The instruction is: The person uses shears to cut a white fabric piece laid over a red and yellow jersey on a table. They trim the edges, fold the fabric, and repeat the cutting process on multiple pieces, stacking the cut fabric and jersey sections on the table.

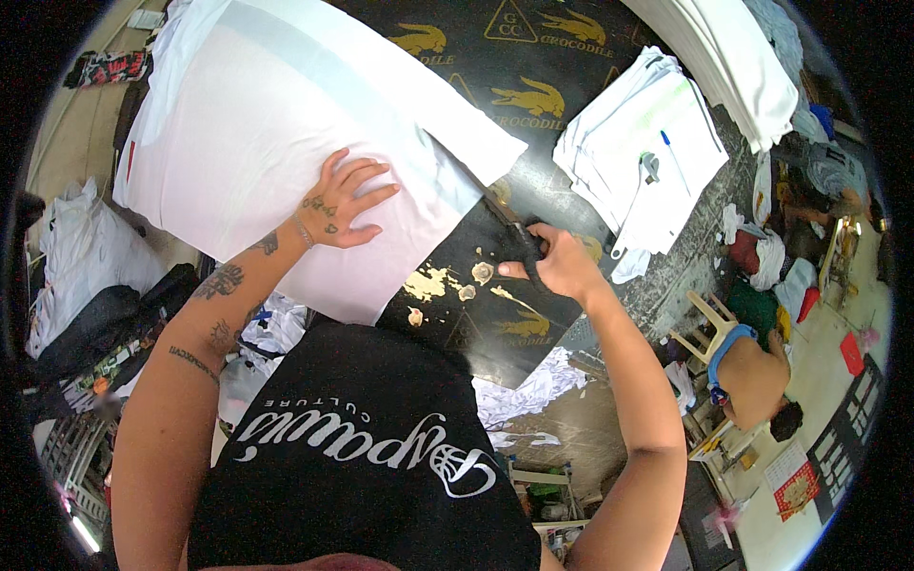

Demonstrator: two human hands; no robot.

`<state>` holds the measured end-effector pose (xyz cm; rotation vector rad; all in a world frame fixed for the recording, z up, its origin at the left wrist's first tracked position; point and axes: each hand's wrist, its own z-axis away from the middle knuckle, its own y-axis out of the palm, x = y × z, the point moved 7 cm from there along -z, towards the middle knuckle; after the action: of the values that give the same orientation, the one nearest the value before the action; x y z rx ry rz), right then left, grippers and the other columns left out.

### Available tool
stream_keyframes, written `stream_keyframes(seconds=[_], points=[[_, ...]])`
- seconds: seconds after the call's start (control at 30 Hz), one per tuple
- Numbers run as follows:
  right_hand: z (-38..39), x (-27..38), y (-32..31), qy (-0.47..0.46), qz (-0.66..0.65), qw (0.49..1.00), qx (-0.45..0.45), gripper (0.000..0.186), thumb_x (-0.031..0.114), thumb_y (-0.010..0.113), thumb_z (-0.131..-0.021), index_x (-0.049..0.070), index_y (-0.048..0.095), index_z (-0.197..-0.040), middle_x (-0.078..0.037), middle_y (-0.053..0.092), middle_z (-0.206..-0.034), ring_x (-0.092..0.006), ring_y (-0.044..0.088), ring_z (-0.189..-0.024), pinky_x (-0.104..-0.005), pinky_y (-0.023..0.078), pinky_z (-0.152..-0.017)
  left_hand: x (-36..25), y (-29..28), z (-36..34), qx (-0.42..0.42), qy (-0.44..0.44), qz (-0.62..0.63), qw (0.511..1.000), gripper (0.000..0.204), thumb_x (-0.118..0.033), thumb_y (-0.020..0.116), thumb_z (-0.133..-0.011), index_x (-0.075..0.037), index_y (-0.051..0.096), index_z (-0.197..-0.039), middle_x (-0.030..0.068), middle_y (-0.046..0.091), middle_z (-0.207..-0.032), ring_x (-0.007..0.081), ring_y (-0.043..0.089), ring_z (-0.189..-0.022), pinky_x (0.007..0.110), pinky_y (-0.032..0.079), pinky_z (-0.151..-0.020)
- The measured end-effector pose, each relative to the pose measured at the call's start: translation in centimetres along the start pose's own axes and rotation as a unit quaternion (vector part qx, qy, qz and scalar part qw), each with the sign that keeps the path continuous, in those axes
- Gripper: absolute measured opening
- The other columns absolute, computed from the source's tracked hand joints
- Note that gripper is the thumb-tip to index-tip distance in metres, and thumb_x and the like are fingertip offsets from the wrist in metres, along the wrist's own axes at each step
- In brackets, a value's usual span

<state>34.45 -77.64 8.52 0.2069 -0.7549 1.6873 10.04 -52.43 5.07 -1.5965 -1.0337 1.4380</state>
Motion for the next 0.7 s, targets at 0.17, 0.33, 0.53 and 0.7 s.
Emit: stream_keyframes(seconds=[0.17,0.33,0.53,0.7], points=[[-1.6,2.2,0.0,0.0,0.014,0.999,0.041,0.071,0.053,0.096,-0.072,-0.001,0.076,-0.112,-0.006,0.07,-0.073,-0.0167,0.065,-0.07,-0.0353,0.051,-0.067,0.1,0.0,0.2,-0.008,-0.006,0.008,1.0,0.068,-0.047,0.076,-0.082,-0.024,0.062,-0.145,0.0089,0.05,-0.153,0.0282,0.043,-0.145,0.065,0.022,-0.123],[-3.3,4.4,0.5,0.017,0.039,0.997,0.062,0.073,0.053,0.095,-0.073,-0.005,0.073,-0.114,-0.009,0.074,-0.084,-0.0173,0.067,-0.074,-0.035,0.053,-0.069,0.3,-0.1,0.3,-0.015,-0.002,0.017,1.0,0.068,-0.046,0.078,-0.08,-0.024,0.063,-0.143,0.0082,0.051,-0.152,0.0278,0.044,-0.144,0.065,0.023,-0.123],[-5.7,8.7,1.4,-0.072,-0.008,0.997,0.021,0.073,0.056,0.094,-0.072,-0.004,0.075,-0.108,-0.01,0.072,-0.084,-0.0204,0.068,-0.079,-0.0366,0.053,-0.073,0.4,-0.3,0.2,-0.03,-0.001,0.043,0.999,0.068,-0.048,0.079,-0.079,-0.024,0.063,-0.141,0.0084,0.051,-0.152,0.0283,0.045,-0.144,0.067,0.022,-0.123],[-7.1,10.0,2.1,0.011,0.024,0.999,0.034,0.081,0.063,0.093,-0.071,-0.006,0.073,-0.109,-0.007,0.068,-0.077,-0.0209,0.064,-0.071,-0.0337,0.051,-0.067,0.8,-0.5,0.5,-0.039,-0.003,0.059,0.998,0.069,-0.048,0.077,-0.078,-0.022,0.064,-0.141,0.0102,0.052,-0.151,0.0288,0.048,-0.142,0.067,0.021,-0.123]])
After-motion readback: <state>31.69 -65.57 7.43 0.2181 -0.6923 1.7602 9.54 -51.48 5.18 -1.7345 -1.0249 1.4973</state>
